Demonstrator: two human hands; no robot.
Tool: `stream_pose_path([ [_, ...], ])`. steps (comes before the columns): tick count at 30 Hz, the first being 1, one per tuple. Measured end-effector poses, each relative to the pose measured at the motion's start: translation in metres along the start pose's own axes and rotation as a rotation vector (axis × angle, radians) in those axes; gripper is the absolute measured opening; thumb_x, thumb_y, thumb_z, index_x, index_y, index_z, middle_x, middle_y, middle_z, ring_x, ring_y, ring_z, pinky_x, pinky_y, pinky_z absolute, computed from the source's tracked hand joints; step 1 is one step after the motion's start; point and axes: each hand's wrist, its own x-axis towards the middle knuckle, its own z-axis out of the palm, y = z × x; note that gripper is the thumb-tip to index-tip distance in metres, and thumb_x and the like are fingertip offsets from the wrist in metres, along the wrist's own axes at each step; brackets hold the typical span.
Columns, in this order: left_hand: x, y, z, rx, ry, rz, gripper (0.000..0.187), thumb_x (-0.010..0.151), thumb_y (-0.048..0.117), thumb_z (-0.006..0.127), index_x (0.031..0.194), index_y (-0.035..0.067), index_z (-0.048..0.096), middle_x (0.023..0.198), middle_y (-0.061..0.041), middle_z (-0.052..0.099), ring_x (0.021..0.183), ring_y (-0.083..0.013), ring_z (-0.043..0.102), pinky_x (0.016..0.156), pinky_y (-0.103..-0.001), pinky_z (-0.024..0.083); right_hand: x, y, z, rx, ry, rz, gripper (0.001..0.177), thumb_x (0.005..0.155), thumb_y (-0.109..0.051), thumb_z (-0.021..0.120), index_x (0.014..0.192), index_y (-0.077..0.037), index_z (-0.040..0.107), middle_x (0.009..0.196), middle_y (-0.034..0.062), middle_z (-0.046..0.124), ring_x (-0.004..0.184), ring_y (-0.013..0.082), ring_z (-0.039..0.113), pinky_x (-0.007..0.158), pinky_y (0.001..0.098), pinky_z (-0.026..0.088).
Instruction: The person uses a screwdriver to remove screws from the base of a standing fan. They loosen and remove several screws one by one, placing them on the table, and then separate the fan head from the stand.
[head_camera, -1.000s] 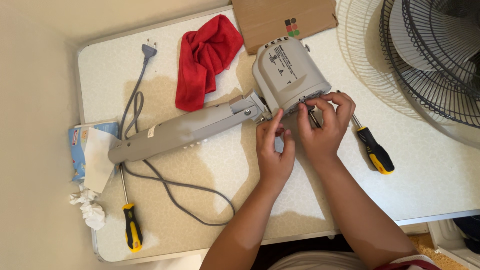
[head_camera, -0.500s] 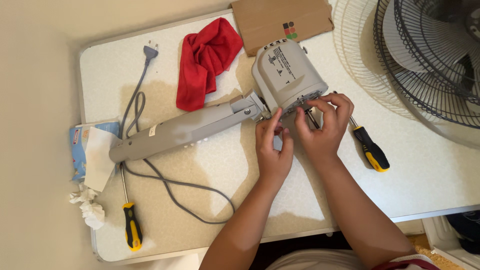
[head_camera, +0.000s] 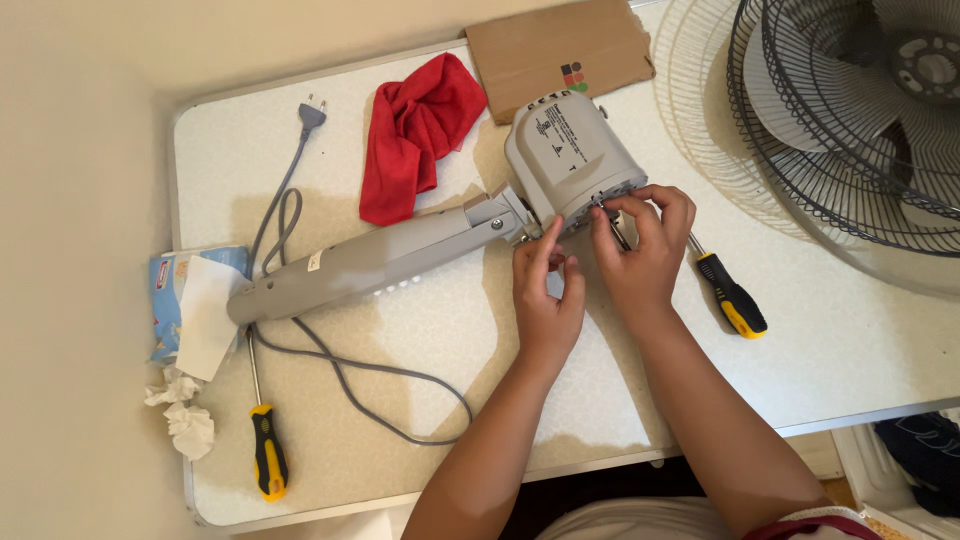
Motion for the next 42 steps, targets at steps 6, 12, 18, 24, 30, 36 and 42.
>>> stream_pose_path([
  [6, 0.000, 0.000, 0.000, -0.025, 0.002, -0.008, 0.054, 0.096, -0.001, 0.062, 0.148, 0.011, 0.056, 0.113, -0.009, 0.056, 0.101, -0.0185, 0.061, 0.090, -0.031, 0.054, 0.002, -0.002, -0.002, 0.007, 0.019, -0.045, 0.023, 0.085, -0.004, 0.082, 0.100, -0.007, 0.066, 0.118, 0.0120, 0.056, 0.118, 0.0334, 0.051, 0.105, 0.0460, 0.043],
  [12, 0.001, -0.001, 0.001, -0.005, 0.000, -0.003, 0.055, 0.096, -0.001, 0.063, 0.149, 0.012, 0.056, 0.113, -0.009, 0.056, 0.102, -0.0187, 0.060, 0.090, -0.031, 0.054, -0.004, -0.003, -0.013, 0.007, 0.003, -0.054, 0.022, 0.086, -0.002, 0.081, 0.100, -0.007, 0.064, 0.115, 0.0101, 0.056, 0.119, 0.0331, 0.053, 0.106, 0.0460, 0.043],
  [18, 0.001, -0.001, 0.001, -0.011, 0.004, -0.006, 0.055, 0.096, -0.003, 0.063, 0.148, 0.012, 0.058, 0.110, -0.008, 0.056, 0.101, -0.0186, 0.060, 0.089, -0.030, 0.053, -0.024, 0.004, -0.055, -0.019, -0.068, 0.065, 0.018, 0.086, -0.003, 0.081, 0.099, -0.007, 0.069, 0.114, 0.0090, 0.059, 0.117, 0.0308, 0.055, 0.102, 0.0432, 0.046],
  [24, 0.001, -0.004, 0.002, -0.007, 0.009, 0.009, 0.054, 0.095, -0.004, 0.063, 0.147, 0.011, 0.058, 0.107, -0.007, 0.058, 0.099, -0.0172, 0.060, 0.087, -0.029, 0.054, -0.036, 0.024, -0.102, -0.165, -0.153, 0.158, 0.016, 0.092, -0.011, 0.083, 0.105, -0.010, 0.074, 0.121, 0.0088, 0.057, 0.122, 0.0318, 0.051, 0.101, 0.0420, 0.046],
  [30, 0.001, -0.006, 0.000, -0.039, -0.029, -0.011, 0.056, 0.096, -0.005, 0.063, 0.149, 0.009, 0.055, 0.104, -0.004, 0.058, 0.097, -0.0140, 0.059, 0.087, -0.028, 0.054, -0.032, 0.039, -0.104, -0.292, -0.200, 0.063, 0.015, 0.089, -0.015, 0.085, 0.103, -0.013, 0.079, 0.123, 0.0092, 0.058, 0.124, 0.0323, 0.051, 0.107, 0.0465, 0.042],
  [36, 0.000, -0.006, 0.000, -0.040, -0.037, -0.029, 0.058, 0.095, -0.006, 0.063, 0.150, 0.010, 0.054, 0.103, -0.003, 0.058, 0.094, -0.0124, 0.059, 0.087, -0.027, 0.055, -0.032, 0.041, -0.097, -0.393, -0.234, 0.054, 0.016, 0.088, -0.019, 0.084, 0.103, -0.013, 0.080, 0.123, 0.0090, 0.061, 0.123, 0.0304, 0.053, 0.103, 0.0457, 0.042],
  [42, 0.000, -0.006, 0.001, -0.031, -0.037, -0.014, 0.060, 0.095, -0.006, 0.062, 0.152, 0.010, 0.053, 0.104, -0.003, 0.058, 0.093, -0.0119, 0.058, 0.085, -0.026, 0.055, -0.033, 0.045, -0.095, -0.411, -0.211, 0.035, 0.014, 0.090, -0.019, 0.085, 0.102, -0.013, 0.081, 0.119, 0.0059, 0.062, 0.119, 0.0279, 0.056, 0.098, 0.0439, 0.043],
])
